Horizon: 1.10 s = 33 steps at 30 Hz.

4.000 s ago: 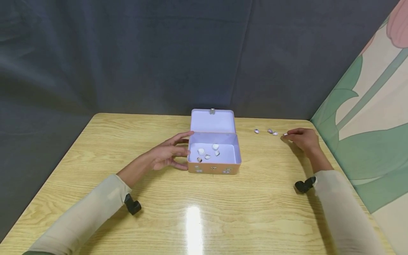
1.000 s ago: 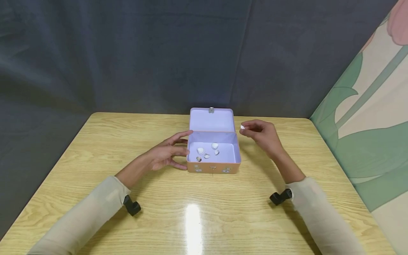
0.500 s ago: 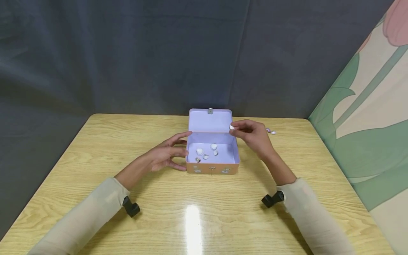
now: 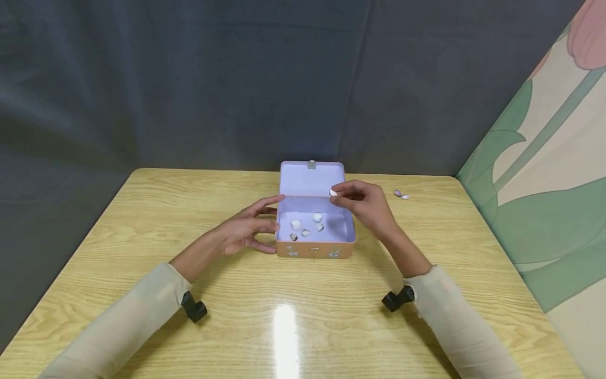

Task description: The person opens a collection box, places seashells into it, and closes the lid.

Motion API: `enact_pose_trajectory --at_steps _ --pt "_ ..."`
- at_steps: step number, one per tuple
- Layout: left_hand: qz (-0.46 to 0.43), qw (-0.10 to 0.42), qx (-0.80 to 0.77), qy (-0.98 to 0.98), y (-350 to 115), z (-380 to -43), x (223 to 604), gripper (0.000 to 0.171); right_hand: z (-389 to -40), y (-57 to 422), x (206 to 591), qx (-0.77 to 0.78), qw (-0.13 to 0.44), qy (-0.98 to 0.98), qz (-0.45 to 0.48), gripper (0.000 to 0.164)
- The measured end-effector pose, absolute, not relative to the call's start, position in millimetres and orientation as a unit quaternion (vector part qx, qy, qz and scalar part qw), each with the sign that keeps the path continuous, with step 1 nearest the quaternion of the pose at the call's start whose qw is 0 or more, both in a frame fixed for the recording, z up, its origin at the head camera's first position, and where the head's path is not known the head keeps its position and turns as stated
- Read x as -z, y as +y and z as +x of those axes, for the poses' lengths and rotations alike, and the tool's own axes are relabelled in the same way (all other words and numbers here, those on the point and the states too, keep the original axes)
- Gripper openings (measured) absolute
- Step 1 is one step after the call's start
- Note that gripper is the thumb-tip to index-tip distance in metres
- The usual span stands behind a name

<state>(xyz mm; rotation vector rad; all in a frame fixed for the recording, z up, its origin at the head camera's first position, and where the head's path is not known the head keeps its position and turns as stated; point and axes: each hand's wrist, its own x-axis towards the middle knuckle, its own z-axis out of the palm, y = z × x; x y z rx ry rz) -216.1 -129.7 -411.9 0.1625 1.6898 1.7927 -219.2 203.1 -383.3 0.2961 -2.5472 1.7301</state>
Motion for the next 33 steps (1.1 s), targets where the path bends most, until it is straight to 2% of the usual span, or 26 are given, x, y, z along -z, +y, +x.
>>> enact_pose_trajectory --at_steps 25,33 --pt "0.060 0.328 -0.689 0.644 -131.0 -216.4 418.9 0.081 -215.4 195.2 396.6 -0.548 0.020 -0.831 0.094 0.022" --pt "0.064 0.328 -0.688 0.644 -130.9 -216.7 417.9 0.081 -215.7 191.2 395.0 -0.549 0.013 -0.830 0.093 0.027"
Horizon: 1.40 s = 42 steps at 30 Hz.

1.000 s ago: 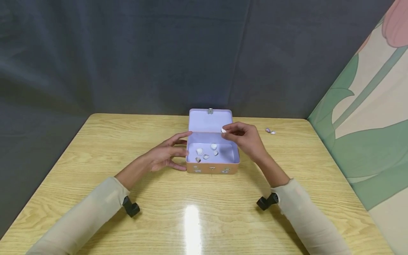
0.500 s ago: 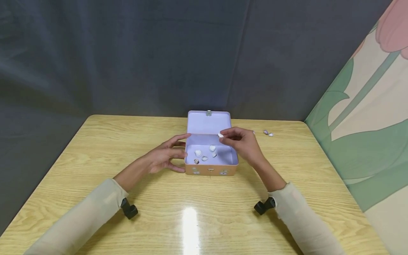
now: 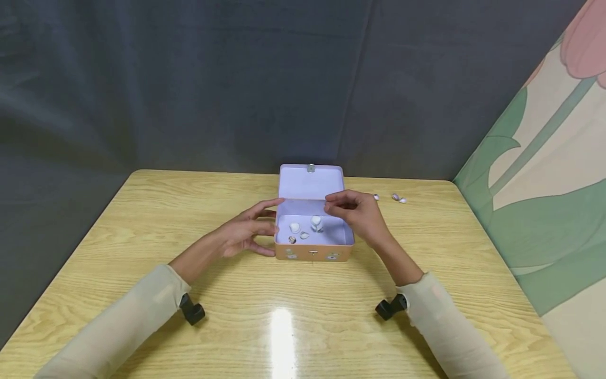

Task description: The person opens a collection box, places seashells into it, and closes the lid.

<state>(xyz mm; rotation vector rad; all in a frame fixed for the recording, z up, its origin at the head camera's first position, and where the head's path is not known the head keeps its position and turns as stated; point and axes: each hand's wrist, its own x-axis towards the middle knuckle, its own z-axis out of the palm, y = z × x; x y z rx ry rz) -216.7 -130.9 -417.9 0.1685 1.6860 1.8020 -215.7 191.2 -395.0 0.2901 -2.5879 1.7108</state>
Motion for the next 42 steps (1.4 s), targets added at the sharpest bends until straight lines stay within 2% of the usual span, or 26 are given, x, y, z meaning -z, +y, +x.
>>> enact_pose_trajectory --at_steps 11,21,30,35,42 --pt "0.066 0.328 -0.689 0.643 -130.5 -217.3 417.8 0.082 -214.2 196.8 392.9 -0.554 0.016 -0.828 0.082 0.025" --pt "0.064 0.330 -0.684 0.647 -131.2 -219.3 419.4 0.081 -216.2 217.1 390.4 -0.560 0.025 -0.826 0.060 0.033" --pt "0.063 0.329 -0.684 0.648 -131.5 -218.8 417.7 0.082 -226.0 249.5 390.5 -0.554 0.051 -0.830 0.053 0.030" --pt "0.066 0.327 -0.685 0.648 -130.5 -217.9 415.5 0.082 -236.0 273.5 391.9 -0.550 0.069 -0.831 0.042 0.034" --pt "0.061 0.326 -0.688 0.645 -130.5 -217.3 415.7 0.082 -250.9 306.1 398.8 -0.528 0.062 -0.847 0.010 0.039"
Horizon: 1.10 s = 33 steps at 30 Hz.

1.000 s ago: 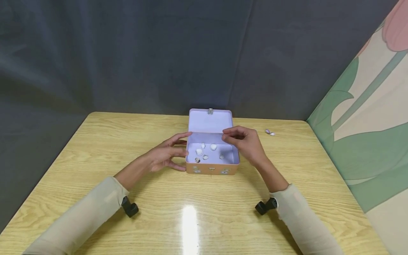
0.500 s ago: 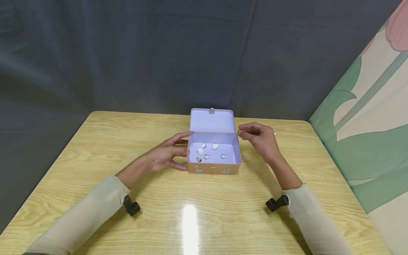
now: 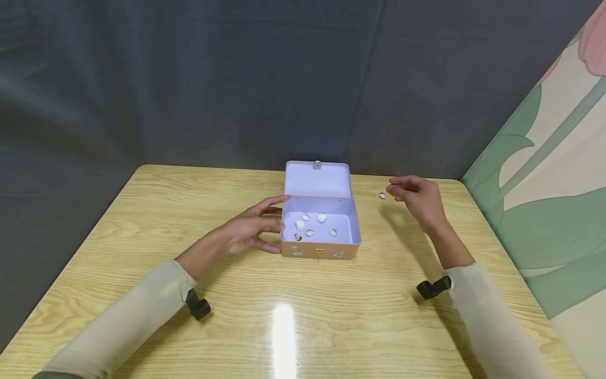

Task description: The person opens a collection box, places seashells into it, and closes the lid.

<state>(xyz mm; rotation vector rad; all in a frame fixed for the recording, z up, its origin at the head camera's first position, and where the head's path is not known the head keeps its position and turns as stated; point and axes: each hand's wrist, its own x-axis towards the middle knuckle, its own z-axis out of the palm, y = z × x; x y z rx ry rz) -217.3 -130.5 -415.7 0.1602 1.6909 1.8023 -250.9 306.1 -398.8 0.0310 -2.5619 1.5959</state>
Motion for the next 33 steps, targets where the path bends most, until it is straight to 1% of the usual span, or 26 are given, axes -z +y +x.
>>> enact_pose_trajectory --at_steps 6,12,15,24,33 --pt "0.063 0.326 -0.688 0.646 -130.9 -217.6 416.2 0.081 -263.5 328.1 407.1 -0.523 0.056 -0.850 -0.016 0.041" --pt "0.059 0.324 -0.688 0.647 -131.7 -217.7 416.1 0.083 -270.9 348.2 413.4 -0.458 0.040 -0.887 -0.053 0.048" --pt "0.059 0.325 -0.689 0.646 -130.7 -217.3 416.2 0.082 -274.9 359.5 417.6 -0.435 0.026 -0.897 -0.065 0.048" --pt "0.058 0.323 -0.687 0.648 -130.1 -216.9 417.3 0.081 -281.5 380.3 429.9 -0.389 -0.016 -0.920 -0.050 0.050" --pt "0.064 0.322 -0.686 0.649 -131.0 -217.1 418.4 0.080 -283.9 383.2 437.5 -0.358 -0.017 -0.933 -0.025 0.044"
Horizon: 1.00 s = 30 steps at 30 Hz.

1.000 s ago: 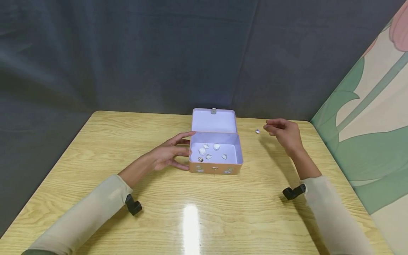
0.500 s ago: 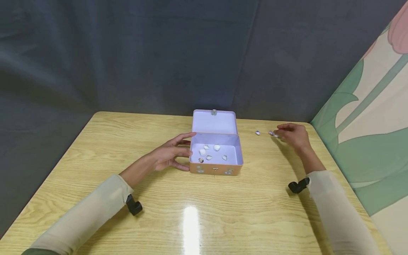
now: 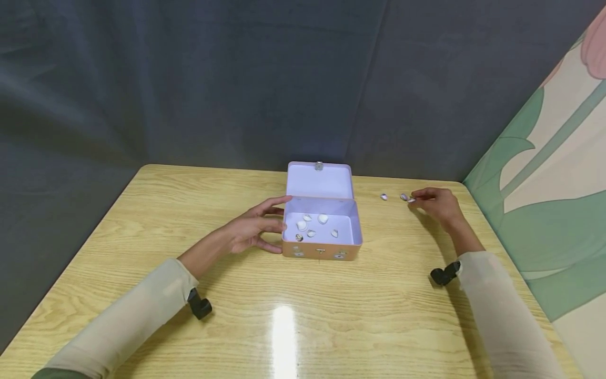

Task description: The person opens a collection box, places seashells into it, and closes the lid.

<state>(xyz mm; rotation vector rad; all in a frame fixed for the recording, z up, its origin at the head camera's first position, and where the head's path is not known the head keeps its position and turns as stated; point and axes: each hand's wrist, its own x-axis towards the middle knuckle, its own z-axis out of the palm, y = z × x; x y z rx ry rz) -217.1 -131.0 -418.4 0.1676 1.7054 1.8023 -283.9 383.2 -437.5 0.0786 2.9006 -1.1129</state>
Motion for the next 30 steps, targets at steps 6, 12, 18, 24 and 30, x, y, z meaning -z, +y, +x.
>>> enact_pose_trajectory --at_steps 6,12,18,24,30 --pt "0.063 0.323 -0.686 0.649 -129.9 -218.0 418.6 0.080 -283.8 386.3 439.4 0.359 0.022 0.933 0.019 0.042" --pt "0.062 0.322 -0.687 0.649 -129.6 -218.0 418.5 0.080 -283.9 387.0 438.9 0.348 0.025 0.937 0.021 0.044" --pt "0.059 0.323 -0.685 0.651 -130.0 -215.3 419.4 0.080 -281.7 385.5 441.2 0.333 0.020 0.943 0.010 0.042" --pt "0.062 0.325 -0.684 0.650 -129.1 -214.7 418.6 0.080 -277.2 385.5 441.2 0.338 0.009 0.941 0.010 0.038" --pt "0.063 0.326 -0.686 0.647 -128.4 -215.6 417.3 0.081 -275.7 386.9 438.8 0.347 -0.004 0.938 0.017 0.043"
